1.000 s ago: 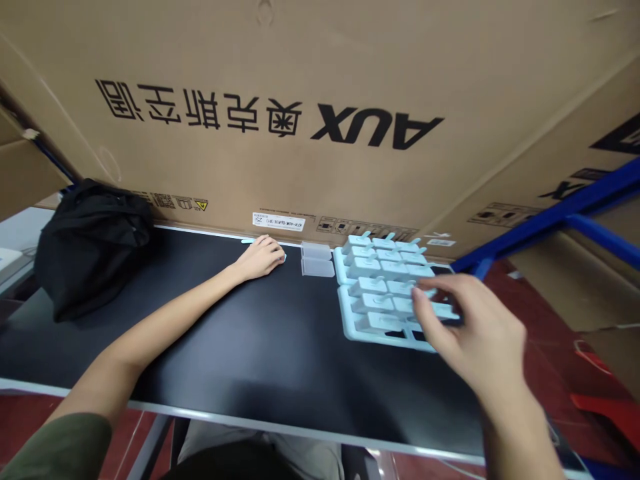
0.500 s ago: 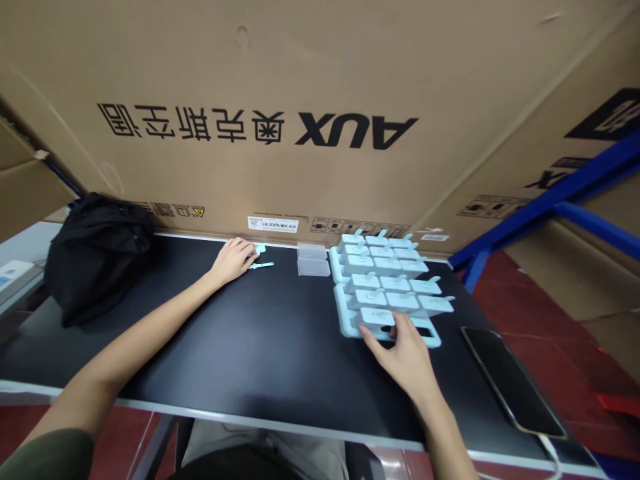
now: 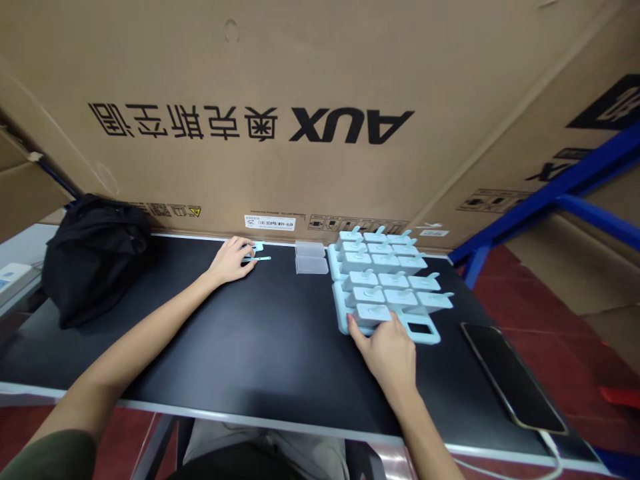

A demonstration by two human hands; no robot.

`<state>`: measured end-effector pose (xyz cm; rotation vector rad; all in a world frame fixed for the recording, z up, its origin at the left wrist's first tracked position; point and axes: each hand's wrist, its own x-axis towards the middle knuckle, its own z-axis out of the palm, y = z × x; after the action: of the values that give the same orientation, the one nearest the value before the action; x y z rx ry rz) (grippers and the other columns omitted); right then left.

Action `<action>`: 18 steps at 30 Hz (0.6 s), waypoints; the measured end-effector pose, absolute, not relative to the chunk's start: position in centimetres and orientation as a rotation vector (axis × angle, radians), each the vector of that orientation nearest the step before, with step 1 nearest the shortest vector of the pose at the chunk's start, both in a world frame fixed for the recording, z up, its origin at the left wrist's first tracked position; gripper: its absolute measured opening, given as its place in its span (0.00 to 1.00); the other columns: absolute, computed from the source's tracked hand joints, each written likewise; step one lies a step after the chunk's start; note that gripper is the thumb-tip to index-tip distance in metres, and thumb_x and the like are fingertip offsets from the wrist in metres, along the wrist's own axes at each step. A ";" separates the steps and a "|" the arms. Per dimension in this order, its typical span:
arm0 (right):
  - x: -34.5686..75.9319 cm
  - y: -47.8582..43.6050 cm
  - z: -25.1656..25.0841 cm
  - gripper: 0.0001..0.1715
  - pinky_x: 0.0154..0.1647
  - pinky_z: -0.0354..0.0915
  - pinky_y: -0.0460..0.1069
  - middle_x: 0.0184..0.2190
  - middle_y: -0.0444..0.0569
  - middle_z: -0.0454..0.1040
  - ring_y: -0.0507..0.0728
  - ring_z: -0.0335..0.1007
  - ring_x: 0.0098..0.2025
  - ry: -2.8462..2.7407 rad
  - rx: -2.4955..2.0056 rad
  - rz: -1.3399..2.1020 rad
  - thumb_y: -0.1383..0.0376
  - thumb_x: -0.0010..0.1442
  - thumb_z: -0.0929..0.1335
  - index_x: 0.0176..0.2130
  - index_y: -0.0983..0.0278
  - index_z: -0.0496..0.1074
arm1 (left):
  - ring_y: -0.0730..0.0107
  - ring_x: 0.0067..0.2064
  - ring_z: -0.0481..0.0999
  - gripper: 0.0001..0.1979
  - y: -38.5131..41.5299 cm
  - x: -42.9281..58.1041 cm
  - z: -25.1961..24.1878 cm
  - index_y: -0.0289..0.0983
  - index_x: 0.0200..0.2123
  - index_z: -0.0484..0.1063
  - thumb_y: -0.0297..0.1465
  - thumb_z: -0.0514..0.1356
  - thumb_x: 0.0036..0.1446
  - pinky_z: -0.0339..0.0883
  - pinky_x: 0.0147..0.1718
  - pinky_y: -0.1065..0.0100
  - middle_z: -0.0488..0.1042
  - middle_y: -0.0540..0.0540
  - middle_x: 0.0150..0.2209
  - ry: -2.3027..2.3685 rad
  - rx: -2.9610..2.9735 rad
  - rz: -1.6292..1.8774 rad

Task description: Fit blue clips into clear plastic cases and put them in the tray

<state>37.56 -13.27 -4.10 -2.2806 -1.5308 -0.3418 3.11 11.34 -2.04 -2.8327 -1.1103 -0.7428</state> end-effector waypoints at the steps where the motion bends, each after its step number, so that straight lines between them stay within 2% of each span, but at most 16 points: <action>1: 37.5 -13.3 -4.1 0.41 0.34 0.69 0.58 0.32 0.63 0.74 0.67 0.75 0.34 -1.537 -2.283 -0.347 0.35 0.66 0.56 0.36 0.67 0.73 | 0.51 0.57 0.71 0.08 11.5 3.1 -2.2 0.40 0.40 0.76 0.38 0.60 0.65 0.64 0.57 0.50 0.76 0.41 0.56 -1.119 -2.831 -0.745; 6: 37.5 -13.3 -4.2 0.41 0.34 0.68 0.58 0.33 0.64 0.74 0.67 0.74 0.34 -1.510 -2.275 -0.308 0.35 0.66 0.56 0.36 0.67 0.72 | 0.52 0.56 0.71 0.10 11.8 3.0 -2.8 0.40 0.43 0.76 0.37 0.59 0.67 0.66 0.55 0.51 0.76 0.41 0.55 -1.134 -2.792 -0.738; 10: 38.0 -13.5 -4.3 0.39 0.31 0.67 0.58 0.30 0.60 0.72 0.66 0.72 0.29 -1.386 -2.263 -0.204 0.34 0.62 0.58 0.36 0.66 0.71 | 0.52 0.56 0.72 0.11 11.7 3.0 -2.8 0.40 0.46 0.77 0.37 0.58 0.67 0.67 0.57 0.51 0.76 0.41 0.55 -1.137 -2.780 -0.737; 13: 37.9 -13.9 -3.8 0.34 0.29 0.66 0.58 0.29 0.59 0.72 0.65 0.71 0.27 -1.329 -2.215 -0.243 0.36 0.59 0.61 0.35 0.63 0.69 | 0.51 0.58 0.71 0.12 11.4 3.0 -2.6 0.40 0.48 0.77 0.35 0.58 0.67 0.67 0.59 0.50 0.76 0.41 0.57 -1.144 -2.780 -0.738; 16: 36.4 -14.4 -2.4 0.27 0.33 0.68 0.57 0.35 0.60 0.74 0.66 0.74 0.33 -1.392 -2.038 -0.327 0.42 0.57 0.63 0.38 0.62 0.68 | 0.51 0.59 0.71 0.13 11.2 3.0 -2.5 0.40 0.50 0.77 0.35 0.58 0.67 0.66 0.61 0.49 0.75 0.41 0.58 -1.152 -2.782 -0.735; 18: 34.6 -14.2 -0.9 0.20 0.36 0.69 0.56 0.38 0.58 0.74 0.65 0.74 0.36 -1.506 -1.898 -0.282 0.47 0.57 0.65 0.38 0.61 0.66 | 0.51 0.59 0.71 0.13 11.1 3.0 -2.6 0.40 0.51 0.77 0.35 0.56 0.68 0.65 0.62 0.49 0.75 0.41 0.59 -1.156 -2.775 -0.741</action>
<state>34.60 -14.23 -0.90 -1.8983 -1.5060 -0.2816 2.95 11.11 -2.58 -2.7749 -1.1558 -0.7409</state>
